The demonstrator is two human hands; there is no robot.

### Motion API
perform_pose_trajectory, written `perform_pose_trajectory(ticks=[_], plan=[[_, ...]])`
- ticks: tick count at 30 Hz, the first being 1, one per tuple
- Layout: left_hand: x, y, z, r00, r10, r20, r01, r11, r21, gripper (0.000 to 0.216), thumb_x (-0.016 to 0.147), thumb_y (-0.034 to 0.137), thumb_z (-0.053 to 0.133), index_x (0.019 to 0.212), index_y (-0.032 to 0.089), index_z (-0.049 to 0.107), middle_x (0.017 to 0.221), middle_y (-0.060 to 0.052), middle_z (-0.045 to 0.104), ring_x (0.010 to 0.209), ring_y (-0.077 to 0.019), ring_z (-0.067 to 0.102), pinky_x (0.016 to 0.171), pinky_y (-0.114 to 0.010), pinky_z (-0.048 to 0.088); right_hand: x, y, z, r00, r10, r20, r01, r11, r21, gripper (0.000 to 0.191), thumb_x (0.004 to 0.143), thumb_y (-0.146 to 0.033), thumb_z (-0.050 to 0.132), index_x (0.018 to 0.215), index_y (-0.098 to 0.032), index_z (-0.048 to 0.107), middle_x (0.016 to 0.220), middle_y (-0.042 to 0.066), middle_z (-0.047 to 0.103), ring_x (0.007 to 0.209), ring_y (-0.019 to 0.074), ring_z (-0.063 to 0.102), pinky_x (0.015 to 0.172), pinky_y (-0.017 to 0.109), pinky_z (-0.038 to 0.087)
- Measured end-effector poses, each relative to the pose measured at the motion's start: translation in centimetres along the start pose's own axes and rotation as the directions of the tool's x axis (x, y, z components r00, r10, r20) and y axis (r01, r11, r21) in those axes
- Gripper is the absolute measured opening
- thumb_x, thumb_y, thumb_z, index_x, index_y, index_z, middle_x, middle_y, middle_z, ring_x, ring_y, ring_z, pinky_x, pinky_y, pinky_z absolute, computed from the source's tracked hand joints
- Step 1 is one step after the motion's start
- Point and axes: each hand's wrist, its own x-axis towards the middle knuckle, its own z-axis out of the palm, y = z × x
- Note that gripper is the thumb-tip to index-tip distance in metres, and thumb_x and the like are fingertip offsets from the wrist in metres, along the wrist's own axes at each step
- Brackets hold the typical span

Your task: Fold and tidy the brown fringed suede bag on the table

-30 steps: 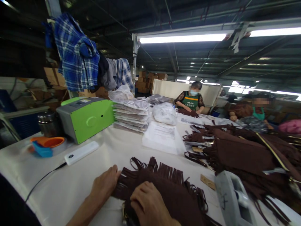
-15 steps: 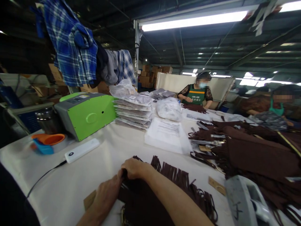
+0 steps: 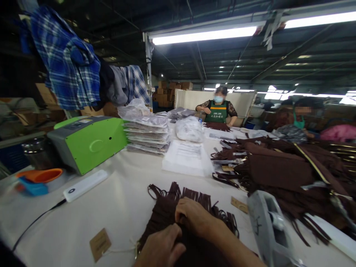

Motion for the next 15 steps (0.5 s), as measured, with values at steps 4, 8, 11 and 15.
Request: perform_pose_trajectory(ticks=[4, 8, 11, 15], plan=[[-1.3, -5.2, -1.0, 0.954, -0.064, -0.294, 0.071, 0.997, 0.011, 0.035, 0.098, 0.031, 0.027, 0.094, 0.024, 0.061, 0.096, -0.004, 0.069, 0.092, -0.0168, 0.066, 0.083, -0.027, 0.051, -3.2, -0.7, -0.3, 0.982, 0.152, -0.116, -0.149, 0.988, 0.035, 0.025, 0.076, -0.003, 0.049, 0.082, -0.022, 0.065, 0.093, 0.000, 0.064, 0.090, 0.0143, 0.058, 0.083, 0.026, 0.043], [-0.9, -10.5, -0.6, 0.968, -0.168, -0.185, 0.197, 0.968, 0.152, 0.047, 0.093, 0.039, 0.036, 0.130, 0.015, 0.054, 0.140, -0.013, 0.052, 0.132, -0.0255, 0.046, 0.111, -0.041, 0.038, -6.5, -0.7, -0.1, 0.894, 0.378, -0.239, -0.390, 0.921, -0.003, 0.025, 0.091, -0.024, 0.050, 0.110, -0.026, 0.066, 0.125, 0.004, 0.061, 0.119, 0.0209, 0.052, 0.106, 0.037, 0.037], [0.1, -11.0, 1.2, 0.988, -0.130, -0.088, 0.141, 0.980, 0.137, 0.064, 0.094, 0.047, 0.033, 0.148, 0.012, 0.030, 0.155, -0.012, 0.024, 0.143, -0.0260, 0.024, 0.118, -0.046, 0.024, -8.6, 0.3, 1.7, 0.818, 0.499, -0.286, -0.531, 0.847, -0.041, 0.046, 0.094, -0.043, 0.046, 0.137, -0.026, 0.050, 0.147, 0.005, 0.044, 0.138, 0.0260, 0.034, 0.117, 0.048, 0.022], [1.2, -8.6, 2.3, 0.993, -0.074, -0.095, 0.087, 0.986, 0.139, 0.074, 0.093, 0.052, 0.035, 0.150, 0.007, 0.018, 0.156, -0.015, 0.009, 0.145, -0.0280, 0.013, 0.118, -0.051, 0.021, -9.7, 1.2, 4.3, 0.832, 0.502, -0.236, -0.527, 0.848, -0.051, 0.056, 0.097, -0.053, 0.036, 0.147, -0.026, 0.036, 0.153, 0.003, 0.033, 0.143, 0.0239, 0.024, 0.120, 0.049, 0.015]])
